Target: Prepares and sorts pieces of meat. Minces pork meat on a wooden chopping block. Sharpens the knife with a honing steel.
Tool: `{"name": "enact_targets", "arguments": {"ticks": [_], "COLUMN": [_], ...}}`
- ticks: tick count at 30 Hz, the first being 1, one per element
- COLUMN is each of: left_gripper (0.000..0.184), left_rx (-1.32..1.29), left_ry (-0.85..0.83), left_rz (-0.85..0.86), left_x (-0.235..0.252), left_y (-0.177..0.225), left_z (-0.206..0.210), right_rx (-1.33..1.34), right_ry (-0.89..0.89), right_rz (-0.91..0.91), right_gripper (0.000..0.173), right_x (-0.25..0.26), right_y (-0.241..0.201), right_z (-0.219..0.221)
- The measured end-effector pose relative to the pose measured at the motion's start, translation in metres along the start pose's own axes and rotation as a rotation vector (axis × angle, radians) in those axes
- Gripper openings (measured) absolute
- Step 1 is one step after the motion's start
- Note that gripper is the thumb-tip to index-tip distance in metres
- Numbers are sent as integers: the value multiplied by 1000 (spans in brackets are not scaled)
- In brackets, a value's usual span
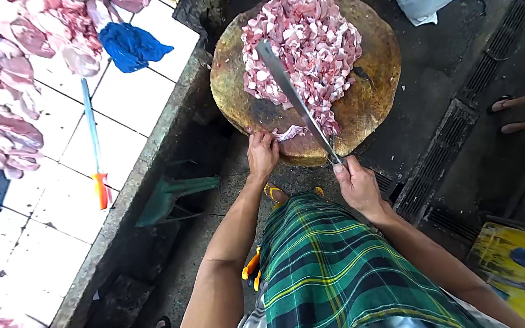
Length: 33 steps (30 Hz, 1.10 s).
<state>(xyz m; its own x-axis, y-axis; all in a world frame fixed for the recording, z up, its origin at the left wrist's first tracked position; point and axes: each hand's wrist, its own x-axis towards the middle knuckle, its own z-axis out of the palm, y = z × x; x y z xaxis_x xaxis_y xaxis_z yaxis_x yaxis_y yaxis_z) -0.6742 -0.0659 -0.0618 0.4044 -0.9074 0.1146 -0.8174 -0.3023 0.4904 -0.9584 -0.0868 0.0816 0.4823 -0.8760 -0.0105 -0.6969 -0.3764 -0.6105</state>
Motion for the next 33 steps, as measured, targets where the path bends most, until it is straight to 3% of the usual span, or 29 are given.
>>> {"name": "enact_targets", "arguments": {"ticks": [4, 8, 13, 17, 21, 23, 26, 28, 30, 33], "left_gripper": [22, 24, 29, 33, 24, 29, 26, 28, 28, 30], "left_rx": [5, 1, 50, 150, -53, -168, -190, -136, -81, -8], "left_ry": [3, -20, -32, -244, -350, -230, 52, 95, 104, 16], "left_rz": [2, -6, 4, 56, 255, 249, 4, -51, 17, 105], "left_x": [3, 3, 8, 31, 38, 25, 12, 7, 4, 3], "left_y": [-4, -5, 28, 62, 50, 37, 26, 19, 12, 3], "left_z": [3, 3, -10, 4, -1, -7, -20, -18, -5, 12], "right_rx": [-32, -186, -114, 25, 61, 45, 7, 1, -38, -221], "right_ry": [-50, -396, -349, -302, -298, -247, -62, 23, -34, -371], "right_rz": [59, 426, 559, 579, 516, 395, 125, -20, -50, 245], "right_gripper": [53, 67, 68, 69, 65, 60, 53, 55, 54, 62], "right_x": [-7, -12, -10, -6, -8, -12, -12, -8, -3, 4], "right_y": [19, 48, 45, 58, 47, 32, 13, 8, 19, 43], "right_z": [9, 1, -14, -4, -7, -12, -13, -9, 0, 7]}}
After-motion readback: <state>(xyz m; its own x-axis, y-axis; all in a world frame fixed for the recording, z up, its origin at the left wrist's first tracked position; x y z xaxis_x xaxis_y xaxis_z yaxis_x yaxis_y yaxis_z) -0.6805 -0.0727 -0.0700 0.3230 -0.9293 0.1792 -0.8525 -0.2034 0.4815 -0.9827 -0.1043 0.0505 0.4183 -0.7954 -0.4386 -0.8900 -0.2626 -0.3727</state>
